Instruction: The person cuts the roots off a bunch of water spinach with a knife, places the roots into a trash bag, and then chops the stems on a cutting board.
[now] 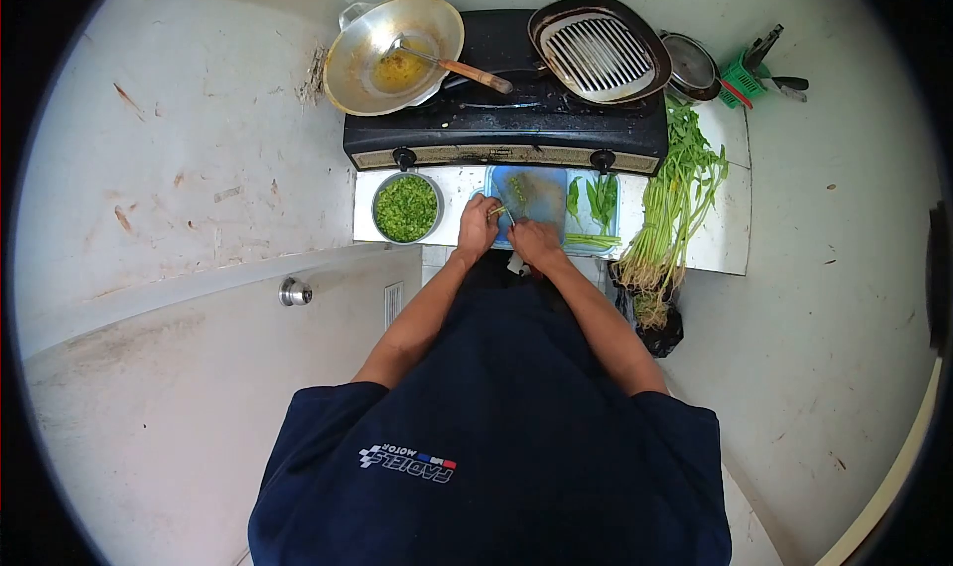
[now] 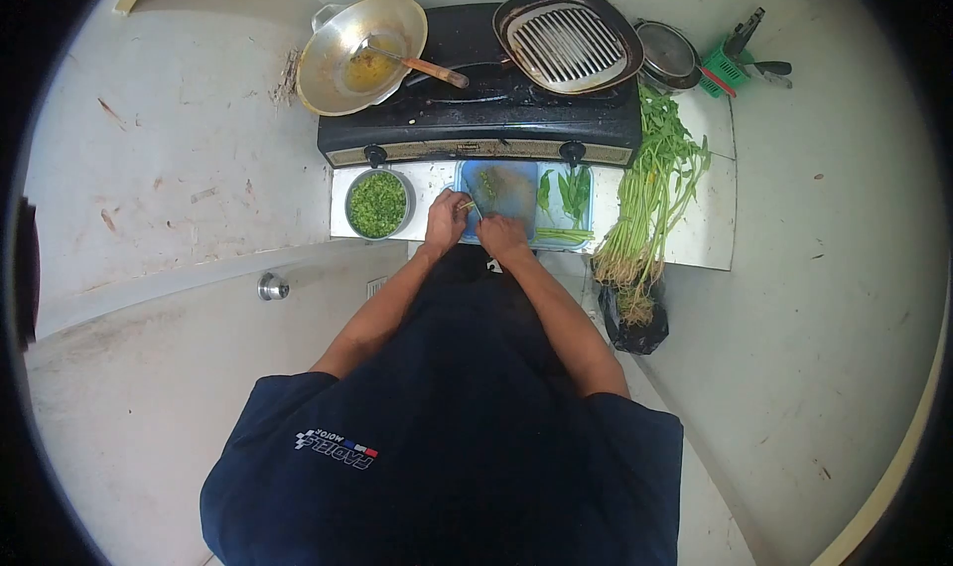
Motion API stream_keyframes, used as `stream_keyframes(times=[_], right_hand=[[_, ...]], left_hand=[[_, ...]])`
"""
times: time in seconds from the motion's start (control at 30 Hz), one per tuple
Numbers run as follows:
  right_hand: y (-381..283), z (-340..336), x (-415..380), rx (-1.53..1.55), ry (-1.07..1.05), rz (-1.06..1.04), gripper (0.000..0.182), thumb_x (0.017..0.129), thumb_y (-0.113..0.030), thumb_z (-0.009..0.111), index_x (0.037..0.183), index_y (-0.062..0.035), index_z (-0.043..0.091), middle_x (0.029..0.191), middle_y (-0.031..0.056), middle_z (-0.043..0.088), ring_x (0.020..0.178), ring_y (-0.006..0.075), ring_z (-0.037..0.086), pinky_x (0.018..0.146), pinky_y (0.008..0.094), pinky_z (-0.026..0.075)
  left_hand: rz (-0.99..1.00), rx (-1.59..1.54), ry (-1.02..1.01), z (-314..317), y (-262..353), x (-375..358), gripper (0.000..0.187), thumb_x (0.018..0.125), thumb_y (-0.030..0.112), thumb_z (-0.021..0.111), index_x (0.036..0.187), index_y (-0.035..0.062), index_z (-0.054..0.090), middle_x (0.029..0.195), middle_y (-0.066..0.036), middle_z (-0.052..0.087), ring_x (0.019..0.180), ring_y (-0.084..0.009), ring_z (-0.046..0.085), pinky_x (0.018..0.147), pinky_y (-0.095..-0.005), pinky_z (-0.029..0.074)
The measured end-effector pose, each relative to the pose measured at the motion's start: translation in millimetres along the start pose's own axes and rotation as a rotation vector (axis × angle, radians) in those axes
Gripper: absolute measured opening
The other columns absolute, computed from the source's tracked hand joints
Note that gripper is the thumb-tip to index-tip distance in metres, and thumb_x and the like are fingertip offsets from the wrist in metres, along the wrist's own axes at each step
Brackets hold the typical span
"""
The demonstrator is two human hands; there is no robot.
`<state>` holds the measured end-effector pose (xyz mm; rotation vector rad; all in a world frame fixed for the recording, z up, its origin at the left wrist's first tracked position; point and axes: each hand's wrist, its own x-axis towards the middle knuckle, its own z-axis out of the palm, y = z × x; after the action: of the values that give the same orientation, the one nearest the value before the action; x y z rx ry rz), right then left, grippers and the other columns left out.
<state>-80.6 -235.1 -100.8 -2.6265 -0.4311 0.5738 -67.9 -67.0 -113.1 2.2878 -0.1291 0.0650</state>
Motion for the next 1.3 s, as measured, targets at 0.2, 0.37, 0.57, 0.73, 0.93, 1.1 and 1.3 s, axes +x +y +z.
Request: stream_keyframes(times=[0.2, 0.37, 0.57, 0.73, 0.93, 1.1, 1.3], right_hand=[[11, 15, -15, -0.038, -0.006, -0.041, 0.044, 0.105, -0.031, 0.049, 0.087, -0.0012, 0.076, 0.099, 0.0210, 0.075, 0.089, 0.0378, 0.075, 0.081, 0.0500, 0.059], [5, 12, 1, 0.004, 0.006, -0.048, 0.043, 0.105, -0.032, 0.050, 0.090, 0.0015, 0.074, 0.093, 0.0234, 0.074, 0.087, 0.0405, 0.074, 0.081, 0.0506, 0.058], [8, 7, -10, 0.000, 0.011, -0.027, 0.045, 0.105, -0.033, 0.050, 0.090, 0.0022, 0.073, 0.091, 0.0246, 0.074, 0.085, 0.0416, 0.074, 0.080, 0.0511, 0.058], [9, 1, -21, 0.022, 0.046, -0.015, 0.045, 0.105, -0.033, 0.050, 0.090, 0.0021, 0.073, 0.091, 0.0239, 0.074, 0.084, 0.0410, 0.074, 0.079, 0.0508, 0.058], [0, -4, -14, 0.037, 0.038, 0.016, 0.046, 0.106, -0.035, 0.049, 0.092, 0.0024, 0.072, 0.091, 0.0245, 0.075, 0.083, 0.0430, 0.073, 0.080, 0.0514, 0.058], [-4, -2, -14, 0.041, 0.048, -0.009, 0.047, 0.106, -0.035, 0.049, 0.094, 0.0027, 0.073, 0.091, 0.0249, 0.075, 0.085, 0.0428, 0.074, 0.081, 0.0516, 0.058], [-1, 11, 5, 0.055, 0.063, -0.019, 0.047, 0.106, -0.035, 0.048, 0.093, 0.0023, 0.074, 0.099, 0.0238, 0.075, 0.088, 0.0422, 0.074, 0.084, 0.0519, 0.058]], left_hand=[[-0.025, -0.051, 0.005, 1, -1, -1, 0.017, 0.080, -0.009, 0.066, 0.093, 0.0012, 0.070, 0.088, -0.018, 0.060, 0.087, -0.0395, 0.061, 0.081, -0.0470, 0.049], [-0.003, -0.028, 0.020, 0, 1, -1, 0.018, 0.079, -0.011, 0.065, 0.093, 0.0008, 0.070, 0.089, -0.018, 0.061, 0.089, -0.0397, 0.061, 0.082, -0.0471, 0.049], [-0.013, -0.060, 0.014, 1, 0, -2, 0.021, 0.079, -0.011, 0.065, 0.094, 0.0007, 0.071, 0.091, -0.018, 0.062, 0.089, -0.0400, 0.062, 0.082, -0.0472, 0.050], [-0.003, -0.042, 0.028, 2, 0, -2, 0.021, 0.079, -0.011, 0.063, 0.095, 0.0004, 0.071, 0.090, -0.019, 0.061, 0.089, -0.0404, 0.062, 0.081, -0.0477, 0.050], [0.029, -0.012, 0.020, -1, 2, -2, 0.021, 0.079, -0.011, 0.063, 0.095, 0.0002, 0.070, 0.089, -0.019, 0.061, 0.089, -0.0409, 0.061, 0.080, -0.0481, 0.051], [0.034, -0.008, 0.030, -2, 3, -2, 0.022, 0.078, -0.012, 0.064, 0.095, 0.0000, 0.070, 0.090, -0.019, 0.061, 0.089, -0.0412, 0.061, 0.081, -0.0479, 0.051], [0.015, -0.004, 0.025, -3, 9, -1, 0.021, 0.078, -0.012, 0.066, 0.095, -0.0006, 0.070, 0.092, -0.019, 0.062, 0.091, -0.0413, 0.062, 0.081, -0.0474, 0.051]])
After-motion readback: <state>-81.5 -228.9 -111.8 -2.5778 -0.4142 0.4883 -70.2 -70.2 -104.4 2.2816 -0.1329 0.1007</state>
